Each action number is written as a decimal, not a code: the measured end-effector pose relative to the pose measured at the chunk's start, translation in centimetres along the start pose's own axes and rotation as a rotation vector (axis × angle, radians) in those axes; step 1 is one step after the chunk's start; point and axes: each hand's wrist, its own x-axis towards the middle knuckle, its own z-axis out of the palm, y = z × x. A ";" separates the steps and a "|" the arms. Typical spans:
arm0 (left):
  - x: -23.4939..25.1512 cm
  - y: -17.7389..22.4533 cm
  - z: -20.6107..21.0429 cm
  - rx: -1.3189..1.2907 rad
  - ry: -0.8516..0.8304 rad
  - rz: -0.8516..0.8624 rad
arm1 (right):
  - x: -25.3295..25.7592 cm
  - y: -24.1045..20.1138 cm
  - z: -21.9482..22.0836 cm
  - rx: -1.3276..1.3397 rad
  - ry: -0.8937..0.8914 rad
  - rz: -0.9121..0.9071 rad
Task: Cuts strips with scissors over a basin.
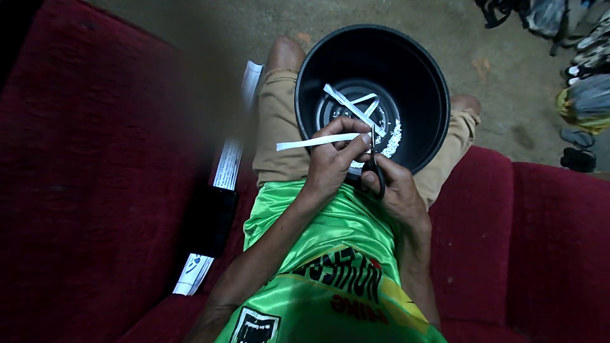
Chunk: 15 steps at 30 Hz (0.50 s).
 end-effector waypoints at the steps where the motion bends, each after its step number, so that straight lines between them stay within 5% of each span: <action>1: 0.0 0.0 0.0 0.002 0.004 0.000 | -0.1 0.0 -0.1 -0.006 -0.022 0.014; 15: 0.1 -0.2 -0.2 0.011 -0.041 0.013 | 0.2 0.2 -0.2 -0.028 -0.043 -0.007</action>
